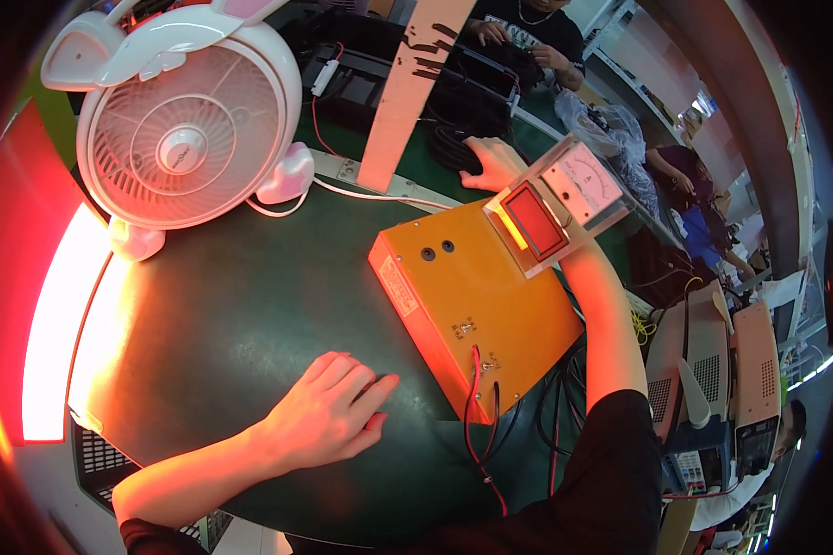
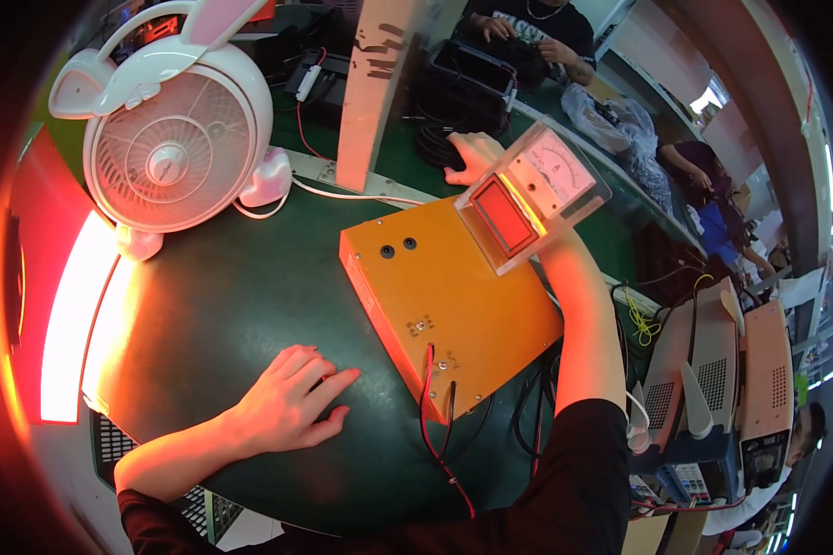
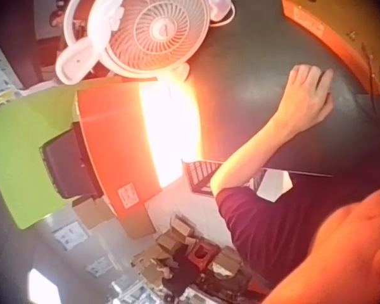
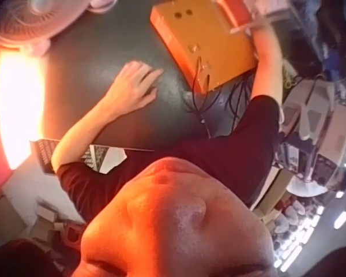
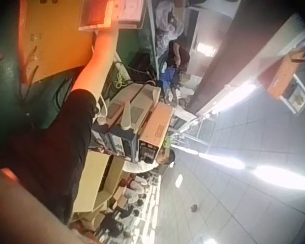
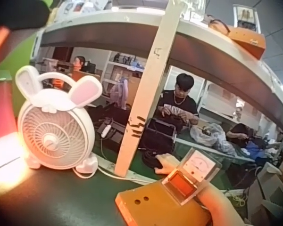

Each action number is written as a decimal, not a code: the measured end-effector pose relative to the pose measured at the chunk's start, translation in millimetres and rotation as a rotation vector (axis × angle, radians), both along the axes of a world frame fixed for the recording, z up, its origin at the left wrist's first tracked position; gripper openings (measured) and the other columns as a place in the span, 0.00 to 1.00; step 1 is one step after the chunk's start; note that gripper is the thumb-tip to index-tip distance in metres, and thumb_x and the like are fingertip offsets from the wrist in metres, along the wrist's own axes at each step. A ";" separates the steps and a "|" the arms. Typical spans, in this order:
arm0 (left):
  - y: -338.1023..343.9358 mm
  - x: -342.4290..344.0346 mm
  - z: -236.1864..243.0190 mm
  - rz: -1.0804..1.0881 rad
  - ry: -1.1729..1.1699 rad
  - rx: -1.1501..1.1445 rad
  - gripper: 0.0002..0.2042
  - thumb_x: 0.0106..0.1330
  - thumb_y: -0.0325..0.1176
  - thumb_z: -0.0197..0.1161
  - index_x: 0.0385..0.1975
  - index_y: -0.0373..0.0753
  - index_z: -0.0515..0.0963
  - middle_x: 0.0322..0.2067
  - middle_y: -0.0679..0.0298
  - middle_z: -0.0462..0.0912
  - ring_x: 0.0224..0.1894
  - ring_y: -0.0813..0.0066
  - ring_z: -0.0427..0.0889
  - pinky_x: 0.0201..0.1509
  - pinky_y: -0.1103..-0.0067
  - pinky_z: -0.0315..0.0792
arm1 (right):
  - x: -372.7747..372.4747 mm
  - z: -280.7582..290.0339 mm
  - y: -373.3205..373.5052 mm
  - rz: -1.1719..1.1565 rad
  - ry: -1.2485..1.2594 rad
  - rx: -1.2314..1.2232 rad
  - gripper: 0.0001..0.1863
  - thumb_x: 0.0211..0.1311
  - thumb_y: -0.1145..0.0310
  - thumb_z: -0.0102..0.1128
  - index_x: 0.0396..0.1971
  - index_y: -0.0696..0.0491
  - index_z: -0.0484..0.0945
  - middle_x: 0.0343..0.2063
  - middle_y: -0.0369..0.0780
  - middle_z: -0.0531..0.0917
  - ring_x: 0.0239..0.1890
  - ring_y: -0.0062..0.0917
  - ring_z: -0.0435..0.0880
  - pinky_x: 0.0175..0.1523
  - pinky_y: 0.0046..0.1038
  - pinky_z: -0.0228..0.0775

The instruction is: Testing and assembling components of a solar power kit at a workbench.

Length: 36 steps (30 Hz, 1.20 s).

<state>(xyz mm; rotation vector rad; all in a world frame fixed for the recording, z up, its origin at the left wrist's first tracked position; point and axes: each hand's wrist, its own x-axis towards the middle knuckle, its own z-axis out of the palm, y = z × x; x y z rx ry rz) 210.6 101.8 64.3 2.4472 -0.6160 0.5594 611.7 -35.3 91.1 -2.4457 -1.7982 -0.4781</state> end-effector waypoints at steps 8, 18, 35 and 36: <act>-0.9 -2.0 3.9 0.013 0.026 0.034 0.16 0.46 0.31 0.62 0.37 0.34 0.73 0.27 0.62 0.69 0.35 0.68 0.70 0.50 0.70 0.67 | 24.2 34.5 28.6 -0.208 0.392 0.782 0.29 0.38 0.59 0.62 0.43 0.60 0.75 0.35 0.48 0.77 0.34 0.34 0.78 0.41 0.28 0.71; -4.1 1.4 4.1 0.002 0.062 0.050 0.16 0.46 0.32 0.62 0.37 0.35 0.73 0.26 0.62 0.69 0.35 0.68 0.70 0.50 0.69 0.67 | 76.7 -13.6 -13.7 -0.550 0.125 0.280 0.45 0.48 0.38 0.52 0.60 0.53 0.54 0.58 0.54 0.59 0.62 0.47 0.56 0.65 0.45 0.40; 1.8 0.2 0.6 0.005 -0.013 -0.023 0.15 0.44 0.30 0.63 0.34 0.35 0.74 0.25 0.61 0.68 0.33 0.65 0.69 0.45 0.70 0.68 | -9.7 44.1 -17.4 -0.474 0.037 0.276 0.26 0.38 0.52 0.64 0.35 0.57 0.79 0.31 0.48 0.80 0.35 0.38 0.80 0.43 0.33 0.68; 1.3 0.2 1.0 0.001 -0.010 -0.038 0.14 0.45 0.30 0.62 0.32 0.34 0.73 0.25 0.61 0.68 0.33 0.65 0.69 0.45 0.72 0.68 | -20.7 59.2 -33.2 -0.421 -0.104 0.202 0.26 0.39 0.54 0.64 0.36 0.58 0.78 0.31 0.47 0.80 0.35 0.37 0.80 0.43 0.32 0.69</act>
